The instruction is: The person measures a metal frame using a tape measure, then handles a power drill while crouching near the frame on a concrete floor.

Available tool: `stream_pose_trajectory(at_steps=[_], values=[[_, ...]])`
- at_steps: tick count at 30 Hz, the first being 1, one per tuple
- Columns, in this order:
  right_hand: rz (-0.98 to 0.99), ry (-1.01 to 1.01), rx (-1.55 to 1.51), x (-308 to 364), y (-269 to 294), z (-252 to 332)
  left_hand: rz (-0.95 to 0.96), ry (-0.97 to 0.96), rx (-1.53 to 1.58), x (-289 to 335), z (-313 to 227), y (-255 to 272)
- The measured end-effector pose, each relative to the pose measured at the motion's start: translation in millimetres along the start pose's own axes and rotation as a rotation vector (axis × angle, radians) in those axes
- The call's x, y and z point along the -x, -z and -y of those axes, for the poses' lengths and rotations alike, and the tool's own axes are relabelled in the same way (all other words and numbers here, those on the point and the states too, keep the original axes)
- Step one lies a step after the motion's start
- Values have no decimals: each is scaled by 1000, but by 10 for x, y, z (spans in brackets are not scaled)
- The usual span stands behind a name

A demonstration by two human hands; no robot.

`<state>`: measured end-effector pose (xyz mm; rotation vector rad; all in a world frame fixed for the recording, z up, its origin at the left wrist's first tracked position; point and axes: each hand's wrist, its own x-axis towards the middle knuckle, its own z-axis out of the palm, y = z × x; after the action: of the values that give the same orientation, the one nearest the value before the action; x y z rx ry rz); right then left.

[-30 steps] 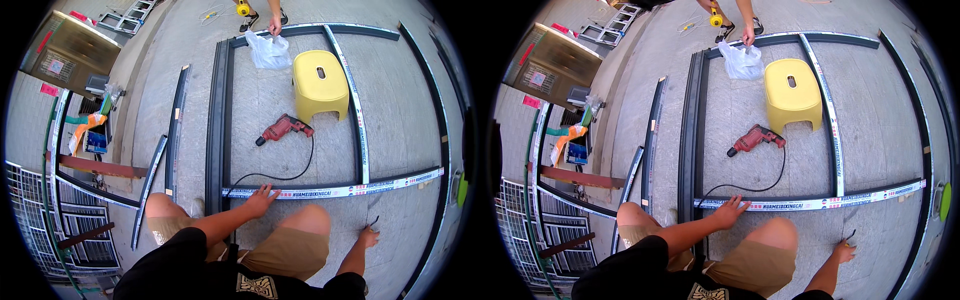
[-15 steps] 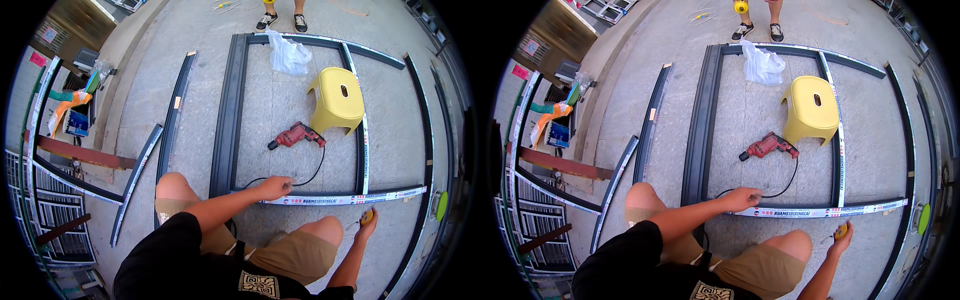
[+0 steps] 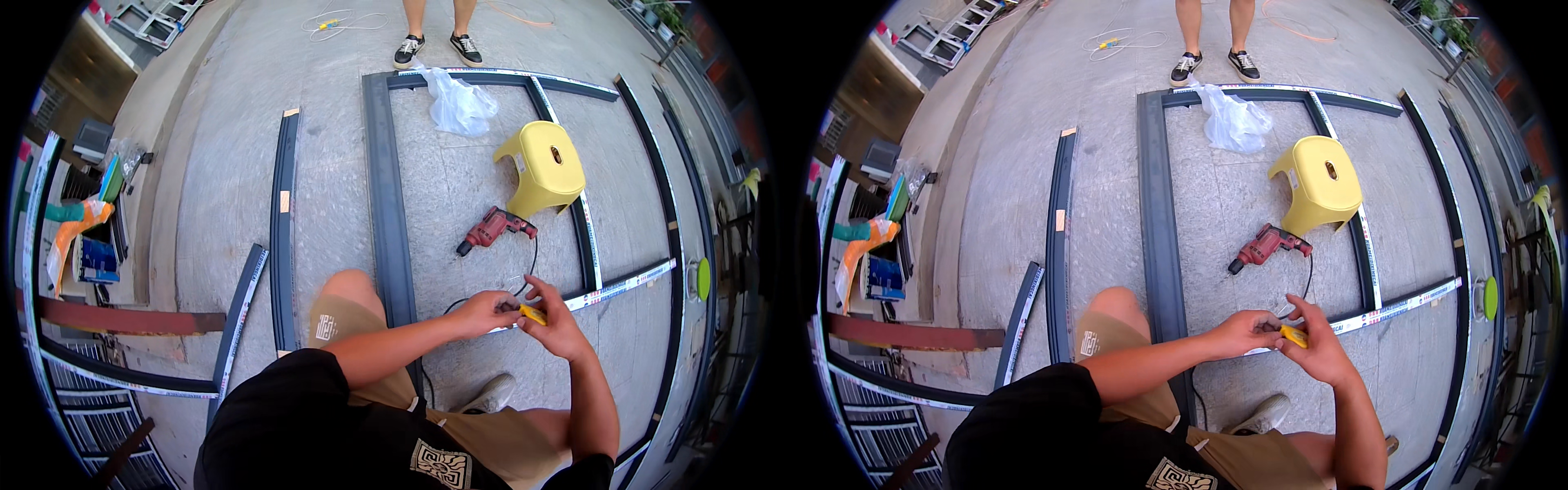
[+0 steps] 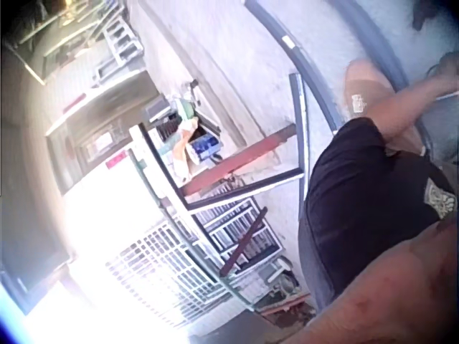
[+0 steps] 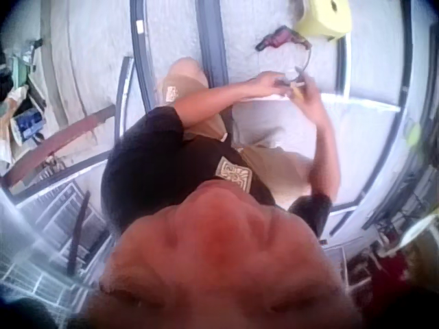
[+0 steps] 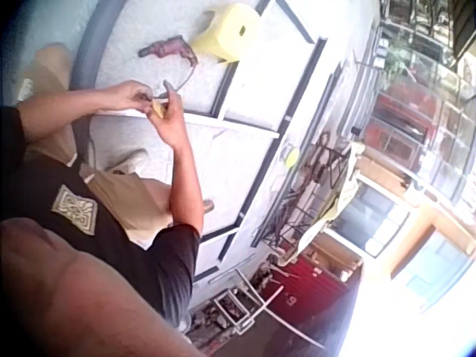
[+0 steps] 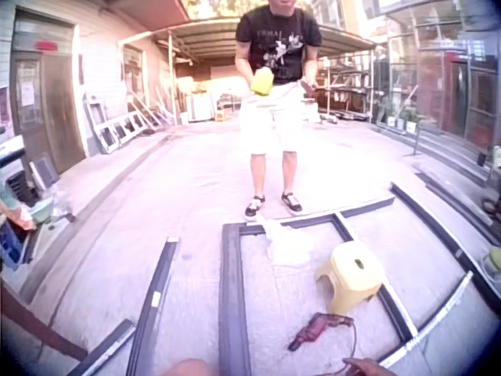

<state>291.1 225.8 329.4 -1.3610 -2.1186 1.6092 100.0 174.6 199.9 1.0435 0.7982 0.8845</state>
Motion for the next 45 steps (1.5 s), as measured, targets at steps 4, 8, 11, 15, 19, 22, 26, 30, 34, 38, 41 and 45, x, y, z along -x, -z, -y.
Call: stream_pose_trajectory(at_steps=[4,8,11,15,19,22,26,30,34,38,41,45], values=[[107,-100,-39,-16,-457,-6,-50,44,-251,409,-1,357],[137,-427,-99,137,-775,-656,-247,178,-128,464,142,1080],[56,-584,-126,510,-846,-1219,-575,258,85,373,-203,2113],[105,-812,130,985,-847,-1782,-1066,-114,329,332,-489,3632],[1,-763,-125,1251,-1128,-2045,-1016,-27,389,127,-476,3284],[-85,-651,-120,743,-1516,-1838,-786,126,67,154,76,2681],[-137,-661,-182,269,-2047,-1468,-565,335,93,102,481,2004],[-83,-813,-303,431,-2288,-1621,-736,321,-19,-82,598,2468],[-5,-840,-259,868,-2548,-1903,-1118,286,-445,-112,375,3377],[-6,-765,-313,785,-2795,-1887,-1015,338,-441,-111,284,3398],[-76,-711,-299,337,-2948,-1705,-901,325,-624,-5,457,3107],[-197,-650,-258,-128,-3090,-1564,-853,342,-531,64,664,2771]])
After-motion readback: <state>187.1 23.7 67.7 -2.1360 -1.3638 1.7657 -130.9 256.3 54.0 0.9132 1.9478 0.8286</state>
